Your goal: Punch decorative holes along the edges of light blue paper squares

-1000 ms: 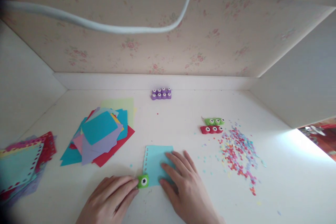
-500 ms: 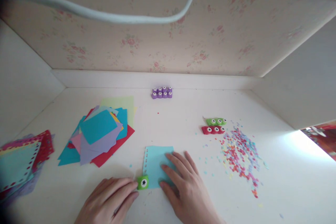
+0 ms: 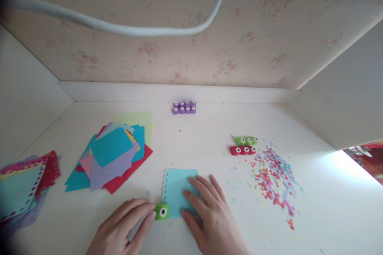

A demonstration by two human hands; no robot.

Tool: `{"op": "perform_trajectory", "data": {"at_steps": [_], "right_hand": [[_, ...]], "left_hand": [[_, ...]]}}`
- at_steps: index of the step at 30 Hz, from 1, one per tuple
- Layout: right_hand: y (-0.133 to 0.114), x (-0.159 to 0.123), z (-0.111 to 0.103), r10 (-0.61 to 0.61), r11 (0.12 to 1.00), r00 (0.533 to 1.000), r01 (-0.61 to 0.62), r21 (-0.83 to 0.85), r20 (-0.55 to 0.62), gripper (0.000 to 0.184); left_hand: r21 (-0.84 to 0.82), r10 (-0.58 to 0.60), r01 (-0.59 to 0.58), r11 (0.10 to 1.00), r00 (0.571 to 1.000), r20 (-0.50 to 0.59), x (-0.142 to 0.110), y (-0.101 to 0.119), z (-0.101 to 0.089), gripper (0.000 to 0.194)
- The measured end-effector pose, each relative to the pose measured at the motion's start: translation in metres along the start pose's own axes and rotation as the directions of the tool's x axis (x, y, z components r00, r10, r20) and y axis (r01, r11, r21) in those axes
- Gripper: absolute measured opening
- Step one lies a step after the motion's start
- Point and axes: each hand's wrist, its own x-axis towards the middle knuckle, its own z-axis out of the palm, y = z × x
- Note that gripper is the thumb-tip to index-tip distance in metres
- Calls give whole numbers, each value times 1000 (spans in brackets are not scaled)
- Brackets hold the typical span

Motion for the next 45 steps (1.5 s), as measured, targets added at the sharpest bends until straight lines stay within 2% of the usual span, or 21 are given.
{"op": "perform_trajectory", "data": {"at_steps": [7, 13, 16, 20, 23, 31, 35, 40, 45], "right_hand": [[0, -2, 1, 9, 1000, 1000, -9, 24, 6, 35], [-2, -1, -1, 41, 997, 999, -41, 60, 14, 35], [-4, 0, -2, 60, 994, 998, -61, 85, 16, 34], [-7, 0, -4, 81, 991, 996, -83, 103, 21, 32], [-8, -1, -5, 86, 990, 996, -87, 113, 17, 32], [-9, -4, -3, 85, 989, 996, -82, 126, -17, 32], [-11, -4, -6, 83, 987, 996, -77, 141, -37, 32], [-10, -4, -6, 81, 985, 996, -73, 159, -46, 33], [-21, -6, -11, 102, 965, 980, -57, 257, -169, 33]], "left_hand": [[-2, -110, 110, 994, 993, 35, 5, 10, 11, 17], [-25, -191, 197, 980, 971, 142, 9, 13, 15, 14], [-34, -252, 267, 963, 938, 237, 18, 17, 13, 14], [14, -308, 329, 944, 870, 385, 36, 22, 7, 15], [14, -337, 368, 930, 835, 434, 42, 23, 3, 14], [-162, -256, 308, 937, 926, 278, 15, 15, -6, 25], [-79, -211, 226, 971, 963, 165, -2, 0, -16, 29], [51, -98, 93, 994, 989, 115, -20, -15, -22, 26], [40, -42, 40, 998, 997, 59, -23, -13, -16, 24]]}}
